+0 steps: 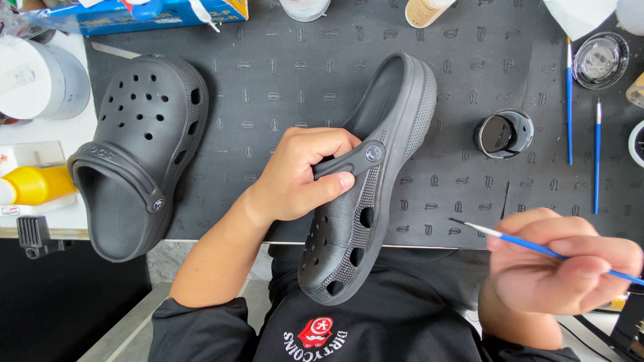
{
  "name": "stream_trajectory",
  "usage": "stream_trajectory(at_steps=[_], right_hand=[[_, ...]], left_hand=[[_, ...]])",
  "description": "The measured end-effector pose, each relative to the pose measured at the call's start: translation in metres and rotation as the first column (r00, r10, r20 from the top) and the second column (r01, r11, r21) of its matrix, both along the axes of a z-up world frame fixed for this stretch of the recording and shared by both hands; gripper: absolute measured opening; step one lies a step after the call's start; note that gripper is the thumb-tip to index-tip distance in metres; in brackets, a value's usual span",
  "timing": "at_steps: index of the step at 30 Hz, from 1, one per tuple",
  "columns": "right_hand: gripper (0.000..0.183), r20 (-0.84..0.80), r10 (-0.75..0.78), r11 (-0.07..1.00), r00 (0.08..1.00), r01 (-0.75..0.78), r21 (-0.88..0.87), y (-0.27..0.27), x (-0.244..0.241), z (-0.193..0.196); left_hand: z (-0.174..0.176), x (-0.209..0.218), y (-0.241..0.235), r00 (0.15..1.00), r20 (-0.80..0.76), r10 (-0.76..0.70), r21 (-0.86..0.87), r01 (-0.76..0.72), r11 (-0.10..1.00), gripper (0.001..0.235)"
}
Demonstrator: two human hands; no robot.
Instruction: The person applies black liquid to the side of a black clog using a small brush, then uses a hair dryer to dry the treated area while holding the shoe.
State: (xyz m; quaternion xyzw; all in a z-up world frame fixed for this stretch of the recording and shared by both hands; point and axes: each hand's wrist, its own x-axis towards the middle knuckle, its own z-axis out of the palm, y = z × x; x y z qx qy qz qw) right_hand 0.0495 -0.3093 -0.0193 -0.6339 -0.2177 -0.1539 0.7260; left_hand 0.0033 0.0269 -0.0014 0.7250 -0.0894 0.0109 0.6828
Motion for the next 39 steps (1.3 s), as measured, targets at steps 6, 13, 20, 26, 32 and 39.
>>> stream_trajectory(at_steps=[6, 13, 20, 26, 32, 39], right_hand=[[0.032, -0.148, 0.25, 0.968, 0.957, -0.247, 0.04, 0.027, -0.005, 0.018], [0.031, -0.317, 0.359, 0.933, 0.878, -0.337, 0.125, 0.025, -0.04, 0.029], [0.028, -0.41, 0.449, 0.893, 0.794, -0.416, 0.173, 0.021, -0.048, 0.031], [0.027, -0.417, 0.465, 0.883, 0.781, -0.442, 0.159, 0.022, -0.05, 0.035], [0.028, -0.362, 0.465, 0.882, 0.808, -0.458, 0.113, 0.029, -0.047, 0.034], [0.025, -0.314, 0.436, 0.896, 0.844, -0.441, 0.057, 0.026, -0.053, 0.03]], left_hand=[[0.0, 0.0, 0.0, 0.998, -0.067, 0.009, -0.007, -0.009, 1.0, 0.032], [-0.004, -0.002, 0.001, 1.0, 0.016, 0.004, 0.001, -0.004, 1.0, 0.027], [-0.006, -0.003, 0.0, 1.0, 0.005, 0.02, 0.02, -0.02, 1.0, 0.024], [-0.007, -0.003, 0.0, 1.0, 0.029, 0.009, 0.0, -0.009, 1.0, 0.023], [-0.006, -0.004, 0.0, 1.0, 0.018, 0.011, 0.004, -0.011, 1.0, 0.023], [-0.008, -0.004, 0.0, 0.998, 0.062, 0.02, 0.035, -0.022, 0.999, 0.023]])
